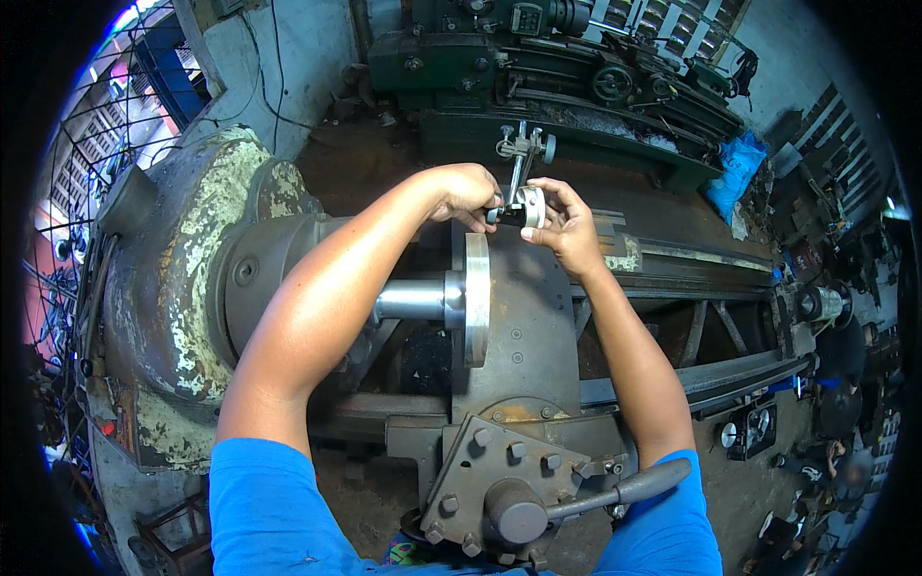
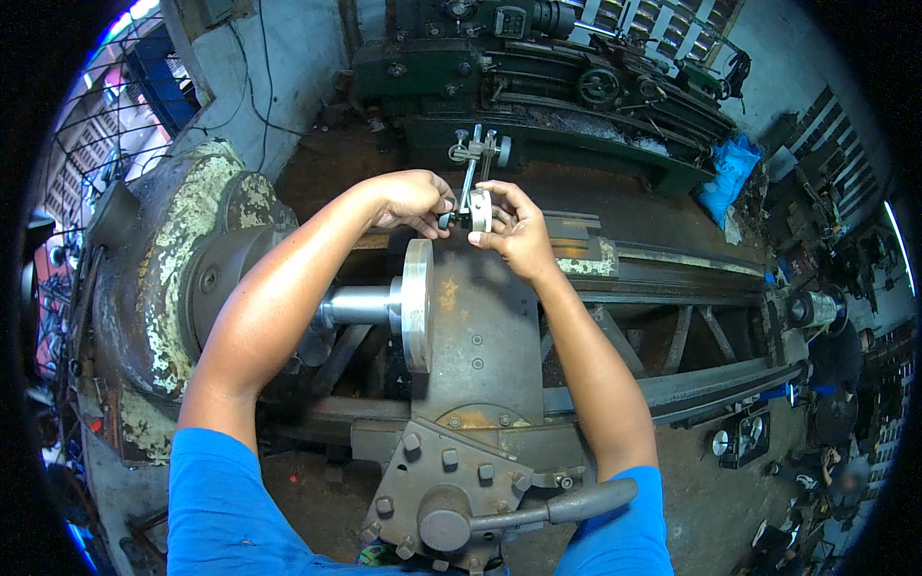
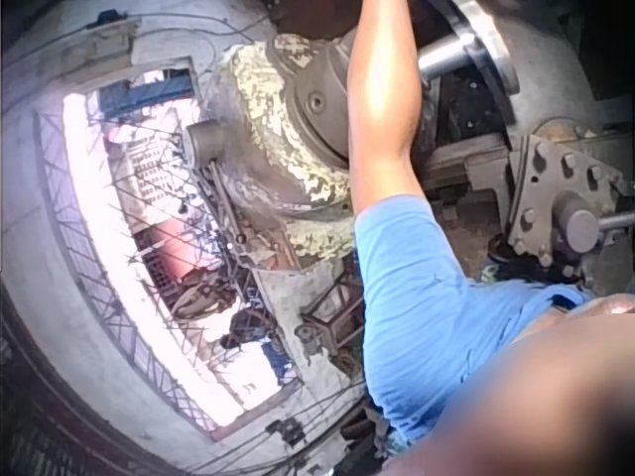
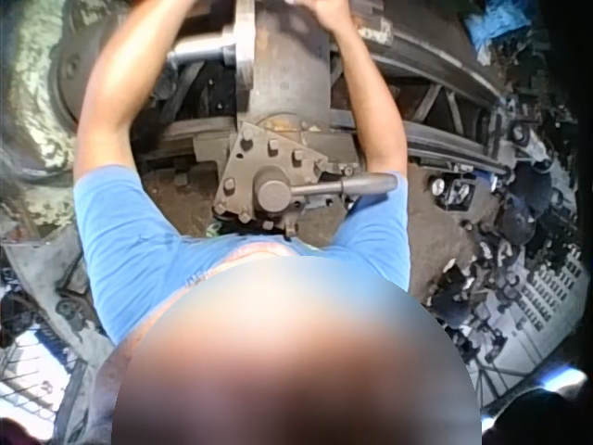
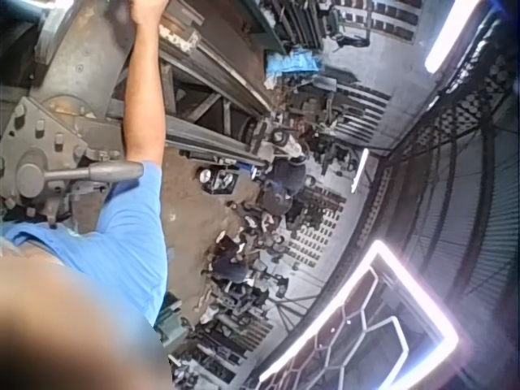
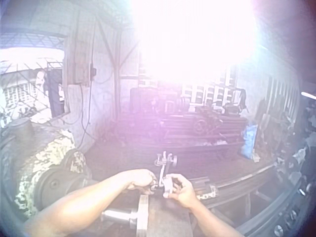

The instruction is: The person operates a metal lathe, using a wrench to tighten the chuck and then a dial indicator to measure the rotating workpiece. The person adjusts the indicator and repositions it multiple times while the lathe runs.

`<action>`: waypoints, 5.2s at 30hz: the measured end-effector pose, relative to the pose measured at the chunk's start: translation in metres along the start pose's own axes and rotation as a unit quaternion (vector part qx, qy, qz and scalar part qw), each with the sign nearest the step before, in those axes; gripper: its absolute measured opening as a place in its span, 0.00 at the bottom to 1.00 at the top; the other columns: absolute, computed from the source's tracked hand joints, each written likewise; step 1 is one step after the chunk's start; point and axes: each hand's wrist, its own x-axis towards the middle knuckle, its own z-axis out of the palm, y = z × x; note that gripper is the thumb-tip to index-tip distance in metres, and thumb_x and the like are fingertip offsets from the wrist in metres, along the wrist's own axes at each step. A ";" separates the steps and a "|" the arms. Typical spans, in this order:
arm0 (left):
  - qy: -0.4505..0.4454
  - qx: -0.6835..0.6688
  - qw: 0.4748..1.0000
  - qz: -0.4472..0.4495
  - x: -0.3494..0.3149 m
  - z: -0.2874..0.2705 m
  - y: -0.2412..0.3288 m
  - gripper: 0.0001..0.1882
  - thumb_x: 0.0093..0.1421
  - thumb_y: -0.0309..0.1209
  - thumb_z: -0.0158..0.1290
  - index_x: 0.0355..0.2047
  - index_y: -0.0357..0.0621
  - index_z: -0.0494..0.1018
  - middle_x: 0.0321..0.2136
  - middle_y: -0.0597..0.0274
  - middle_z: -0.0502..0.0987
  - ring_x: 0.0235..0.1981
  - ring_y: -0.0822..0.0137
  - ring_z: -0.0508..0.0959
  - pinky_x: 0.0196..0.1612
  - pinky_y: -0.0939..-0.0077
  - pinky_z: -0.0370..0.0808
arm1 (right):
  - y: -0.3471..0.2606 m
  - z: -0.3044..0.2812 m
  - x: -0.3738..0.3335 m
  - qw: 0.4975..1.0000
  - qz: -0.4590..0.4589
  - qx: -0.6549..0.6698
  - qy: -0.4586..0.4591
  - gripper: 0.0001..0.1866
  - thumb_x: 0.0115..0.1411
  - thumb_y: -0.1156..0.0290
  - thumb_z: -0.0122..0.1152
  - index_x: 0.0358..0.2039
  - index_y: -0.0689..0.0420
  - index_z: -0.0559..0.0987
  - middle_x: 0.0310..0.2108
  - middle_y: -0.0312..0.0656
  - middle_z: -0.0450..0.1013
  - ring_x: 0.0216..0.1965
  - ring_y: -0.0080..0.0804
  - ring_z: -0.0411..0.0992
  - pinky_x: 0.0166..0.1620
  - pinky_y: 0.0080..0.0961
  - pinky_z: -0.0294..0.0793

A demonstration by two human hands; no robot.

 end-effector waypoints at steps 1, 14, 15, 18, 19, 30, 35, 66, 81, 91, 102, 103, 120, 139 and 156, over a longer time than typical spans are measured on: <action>-0.002 0.003 1.000 0.004 0.001 0.000 0.000 0.14 0.70 0.27 0.41 0.46 0.26 0.71 0.38 0.47 0.78 0.37 0.57 0.83 0.41 0.65 0.82 | 0.001 0.000 0.000 1.000 0.000 0.006 0.003 0.39 0.44 0.91 0.69 0.58 0.58 0.70 0.50 0.39 0.71 0.53 0.27 0.71 0.57 0.26 0.73; -0.002 0.002 0.999 0.033 0.002 -0.001 -0.003 0.09 0.61 0.16 0.53 0.42 0.26 0.75 0.35 0.51 0.79 0.37 0.60 0.82 0.42 0.69 0.83 | 0.014 -0.003 0.015 0.992 0.068 0.079 0.068 0.27 0.57 0.74 0.65 0.58 0.56 0.71 0.47 0.37 0.76 0.46 0.26 0.74 0.47 0.25 0.75; 0.000 0.008 0.999 0.034 0.003 -0.001 -0.003 0.09 0.61 0.16 0.53 0.42 0.26 0.75 0.35 0.51 0.79 0.37 0.61 0.82 0.41 0.69 0.83 | 0.014 -0.002 0.017 0.990 0.088 0.082 0.077 0.26 0.59 0.71 0.64 0.57 0.55 0.71 0.46 0.36 0.76 0.45 0.25 0.74 0.46 0.26 0.75; 0.008 0.020 0.999 0.031 0.004 -0.001 -0.003 0.09 0.60 0.15 0.54 0.42 0.27 0.75 0.36 0.52 0.79 0.37 0.62 0.82 0.40 0.71 0.83 | 0.013 0.000 0.019 0.984 0.110 0.096 0.098 0.23 0.59 0.68 0.63 0.56 0.53 0.72 0.43 0.33 0.76 0.42 0.25 0.74 0.43 0.27 0.76; 0.009 0.019 0.999 0.031 0.004 0.000 -0.003 0.09 0.60 0.16 0.54 0.41 0.27 0.75 0.36 0.52 0.79 0.37 0.62 0.82 0.40 0.71 0.83 | 0.012 0.000 0.019 0.982 0.119 0.105 0.101 0.23 0.59 0.68 0.63 0.55 0.53 0.73 0.42 0.33 0.76 0.42 0.25 0.74 0.43 0.27 0.76; 0.041 0.043 0.997 0.040 -0.002 0.001 0.003 0.10 0.59 0.16 0.55 0.42 0.30 0.74 0.36 0.52 0.79 0.36 0.62 0.81 0.40 0.70 0.84 | 0.008 -0.003 0.005 0.993 0.045 0.092 0.062 0.26 0.49 0.81 0.64 0.49 0.53 0.70 0.40 0.36 0.73 0.37 0.23 0.73 0.39 0.17 0.74; 0.060 0.102 0.992 0.045 -0.007 0.000 0.010 0.09 0.56 0.16 0.58 0.39 0.29 0.75 0.34 0.51 0.79 0.34 0.61 0.82 0.37 0.72 0.84 | 0.018 0.004 0.006 0.974 0.049 0.192 0.113 0.24 0.50 0.80 0.65 0.48 0.55 0.69 0.36 0.39 0.75 0.37 0.26 0.76 0.39 0.25 0.78; 0.130 0.262 0.950 0.110 -0.019 0.007 0.021 0.11 0.46 0.19 0.66 0.31 0.33 0.78 0.27 0.51 0.82 0.28 0.62 0.84 0.30 0.70 0.81 | 0.037 0.027 -0.004 0.956 0.024 0.212 0.200 0.19 0.61 0.70 0.60 0.50 0.53 0.67 0.43 0.41 0.72 0.43 0.32 0.76 0.47 0.38 0.81; 0.131 0.487 0.812 0.293 -0.023 0.008 0.021 0.15 0.41 0.18 0.60 0.33 0.39 0.80 0.29 0.46 0.81 0.34 0.48 0.82 0.39 0.61 0.77 | 0.025 0.021 -0.004 0.971 0.045 0.183 0.149 0.20 0.61 0.73 0.61 0.53 0.53 0.69 0.45 0.38 0.72 0.45 0.29 0.74 0.48 0.32 0.80; 0.105 0.056 0.993 0.022 -0.008 0.002 0.014 0.10 0.68 0.29 0.47 0.36 0.32 0.72 0.25 0.42 0.78 0.27 0.53 0.84 0.28 0.64 0.85 | 0.034 0.006 -0.006 0.993 -0.023 0.076 0.090 0.20 0.60 0.75 0.63 0.52 0.55 0.71 0.46 0.38 0.73 0.47 0.27 0.74 0.52 0.31 0.76; 0.066 0.518 0.837 0.161 -0.014 -0.002 0.014 0.20 0.53 0.38 0.65 0.41 0.37 0.80 0.36 0.47 0.83 0.40 0.52 0.83 0.46 0.62 0.77 | 0.027 0.013 -0.001 0.969 0.066 0.190 0.145 0.16 0.60 0.71 0.64 0.48 0.52 0.73 0.40 0.32 0.74 0.37 0.20 0.74 0.39 0.20 0.75; 0.048 0.493 0.860 0.121 -0.015 -0.003 0.015 0.20 0.55 0.40 0.63 0.41 0.36 0.80 0.36 0.47 0.83 0.40 0.53 0.83 0.46 0.62 0.77 | 0.026 0.013 0.000 0.967 0.069 0.198 0.147 0.16 0.60 0.71 0.64 0.48 0.52 0.73 0.40 0.32 0.74 0.38 0.21 0.74 0.40 0.22 0.77; 0.081 0.453 0.874 0.154 -0.020 0.008 0.021 0.25 0.42 0.31 0.71 0.42 0.36 0.79 0.34 0.48 0.82 0.38 0.56 0.83 0.43 0.65 0.77 | 0.021 0.017 0.007 0.946 0.101 0.264 0.157 0.10 0.65 0.69 0.58 0.45 0.55 0.72 0.40 0.42 0.74 0.41 0.33 0.76 0.46 0.43 0.80; 0.103 0.266 0.958 0.025 -0.002 0.007 0.011 0.27 0.70 0.47 0.44 0.33 0.34 0.79 0.22 0.54 0.82 0.21 0.64 0.83 0.23 0.72 0.73 | 0.016 0.028 0.008 0.938 0.114 0.250 0.211 0.08 0.64 0.67 0.58 0.40 0.55 0.72 0.37 0.40 0.74 0.40 0.32 0.76 0.44 0.45 0.81; 0.067 0.192 0.979 -0.003 0.001 0.009 0.006 0.21 0.73 0.42 0.37 0.36 0.42 0.75 0.19 0.62 0.78 0.16 0.72 0.76 0.20 0.77 0.67 | 0.003 0.033 0.014 0.949 0.134 0.098 0.268 0.22 0.60 0.62 0.67 0.45 0.66 0.70 0.37 0.46 0.75 0.35 0.33 0.77 0.37 0.36 0.83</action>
